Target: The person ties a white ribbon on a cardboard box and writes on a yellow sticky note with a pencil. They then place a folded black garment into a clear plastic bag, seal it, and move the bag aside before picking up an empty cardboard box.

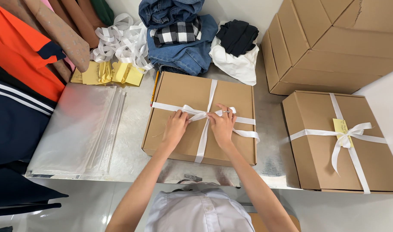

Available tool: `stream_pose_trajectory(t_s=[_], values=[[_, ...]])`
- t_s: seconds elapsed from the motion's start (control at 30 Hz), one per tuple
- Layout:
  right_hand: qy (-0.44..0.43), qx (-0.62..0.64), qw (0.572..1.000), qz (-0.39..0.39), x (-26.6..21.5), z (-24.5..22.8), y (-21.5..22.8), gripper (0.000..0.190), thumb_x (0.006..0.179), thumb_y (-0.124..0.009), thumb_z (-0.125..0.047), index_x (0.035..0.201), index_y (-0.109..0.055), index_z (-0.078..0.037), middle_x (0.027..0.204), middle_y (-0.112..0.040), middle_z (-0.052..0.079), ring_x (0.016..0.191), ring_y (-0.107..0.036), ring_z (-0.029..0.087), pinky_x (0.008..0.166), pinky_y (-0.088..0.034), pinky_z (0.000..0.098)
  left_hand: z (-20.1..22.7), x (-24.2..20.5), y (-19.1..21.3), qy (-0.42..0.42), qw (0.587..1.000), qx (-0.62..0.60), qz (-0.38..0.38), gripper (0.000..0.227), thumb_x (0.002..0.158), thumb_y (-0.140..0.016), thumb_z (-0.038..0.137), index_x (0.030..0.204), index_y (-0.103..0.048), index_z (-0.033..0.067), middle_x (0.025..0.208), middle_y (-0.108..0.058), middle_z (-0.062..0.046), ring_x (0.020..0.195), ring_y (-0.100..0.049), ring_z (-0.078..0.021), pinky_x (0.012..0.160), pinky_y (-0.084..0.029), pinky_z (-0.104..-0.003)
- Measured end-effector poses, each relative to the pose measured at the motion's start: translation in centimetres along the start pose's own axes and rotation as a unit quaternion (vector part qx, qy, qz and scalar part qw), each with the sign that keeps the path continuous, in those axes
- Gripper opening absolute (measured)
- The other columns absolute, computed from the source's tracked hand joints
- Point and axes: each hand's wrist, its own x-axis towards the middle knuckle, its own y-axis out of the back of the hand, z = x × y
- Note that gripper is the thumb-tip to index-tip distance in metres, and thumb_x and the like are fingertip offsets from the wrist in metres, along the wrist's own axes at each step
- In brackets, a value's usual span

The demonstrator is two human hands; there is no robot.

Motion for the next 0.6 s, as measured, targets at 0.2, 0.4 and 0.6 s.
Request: stream_pose_trajectory(t_s=[0.2, 0.4, 0.6], values=[[-0.042, 0.03, 0.999, -0.005, -0.1, -0.6, 0.7, 0.026, 0.086, -0.079, -0.027, 0.111, -0.074, -0.032, 0.137, -0.05, -0.004, 0.127, -0.048, 0.029, 0.102, -0.04, 0.0531, -0.9, -0.7, -0.4, 0.037, 0.996, -0.076, -0.001, 0.018, 0.092, -0.072, 0.026, 0.091, -0.057, 0.0156, 0.09, -0.059, -0.003, 0.092, -0.067, -0.0261, 0.075, -0.057, -0.039], [-0.132, -0.013, 0.987, -0.086, -1.6, 4.5, 4.0, 0.061, 0.073, -0.086, -0.054, 0.114, -0.054, -0.021, 0.123, -0.043, 0.006, 0.119, -0.047, 0.033, 0.099, -0.039, 0.0498, -1.1, -0.9, 2.4, 0.082, 0.991, -0.106, -0.03, 0.029, 0.083, -0.078, 0.039, 0.085, -0.06, 0.0166, 0.09, -0.055, -0.004, 0.094, -0.062, -0.0298, 0.082, -0.05, -0.044], [-0.157, 0.14, 0.904, -0.372, -0.5, 4.4, 9.6, 0.045, 0.082, -0.074, -0.05, 0.103, -0.075, -0.01, 0.111, -0.075, 0.021, 0.115, -0.067, 0.04, 0.101, -0.048, 0.0478, 0.3, -0.2, 2.0, 0.104, 0.977, -0.123, -0.137, 0.031, 0.083, -0.076, 0.045, 0.087, -0.067, 0.0165, 0.093, -0.06, -0.003, 0.102, -0.062, -0.0274, 0.093, -0.042, -0.043]])
